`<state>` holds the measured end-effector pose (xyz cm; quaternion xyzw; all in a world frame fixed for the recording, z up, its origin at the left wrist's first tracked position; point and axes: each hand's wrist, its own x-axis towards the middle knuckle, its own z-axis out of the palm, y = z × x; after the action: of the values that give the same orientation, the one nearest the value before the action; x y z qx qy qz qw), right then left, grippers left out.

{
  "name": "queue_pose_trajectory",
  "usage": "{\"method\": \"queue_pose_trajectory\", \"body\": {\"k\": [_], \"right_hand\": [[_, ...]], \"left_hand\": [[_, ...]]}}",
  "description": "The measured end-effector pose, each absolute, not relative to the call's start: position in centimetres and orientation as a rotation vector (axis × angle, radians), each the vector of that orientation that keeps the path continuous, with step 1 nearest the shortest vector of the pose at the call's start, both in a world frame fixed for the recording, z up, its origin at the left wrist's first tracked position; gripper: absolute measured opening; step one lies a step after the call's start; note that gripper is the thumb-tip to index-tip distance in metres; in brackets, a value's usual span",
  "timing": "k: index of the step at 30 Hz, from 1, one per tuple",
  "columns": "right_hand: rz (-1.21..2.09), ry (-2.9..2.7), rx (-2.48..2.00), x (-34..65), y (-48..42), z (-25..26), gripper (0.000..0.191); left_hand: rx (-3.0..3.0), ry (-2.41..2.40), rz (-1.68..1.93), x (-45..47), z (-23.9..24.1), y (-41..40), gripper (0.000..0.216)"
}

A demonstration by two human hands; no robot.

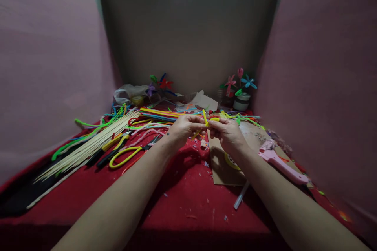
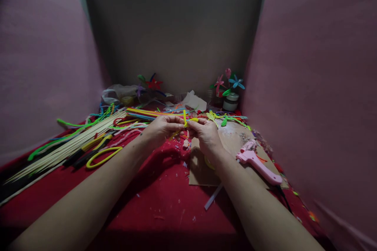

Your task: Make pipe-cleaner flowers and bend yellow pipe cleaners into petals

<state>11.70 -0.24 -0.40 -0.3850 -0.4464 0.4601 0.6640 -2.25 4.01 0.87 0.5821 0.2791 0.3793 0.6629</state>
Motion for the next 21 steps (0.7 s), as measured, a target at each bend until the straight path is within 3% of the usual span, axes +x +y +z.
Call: {"method": "queue_pose_trajectory", "body": {"k": [7, 13, 17, 21], "right_hand": [[1.110, -1.055, -0.856, 11.7, -0.1, -0.8, 0.009], [1.075, -1.150, -0.887, 11.4, -0.5, -0.5, 0.009], [1.102, -1.055, -0.858, 11.3, -0.3, -0.6, 0.009], [1.152, -0.934, -0.846, 11.3, 0.0, -0.8, 0.010]], "left_hand": [[1.270, 0.558, 0.831, -2.3, 0.3, 4.4, 0.037], [1.389, 0.571, 0.909, -2.1, 0.5, 4.1, 0.013], [1.468, 0.664, 1.030, -1.4, 0.4, 3.3, 0.009], [1.917, 0.777, 1.231, -1.5, 0.1, 2.7, 0.004]]}}
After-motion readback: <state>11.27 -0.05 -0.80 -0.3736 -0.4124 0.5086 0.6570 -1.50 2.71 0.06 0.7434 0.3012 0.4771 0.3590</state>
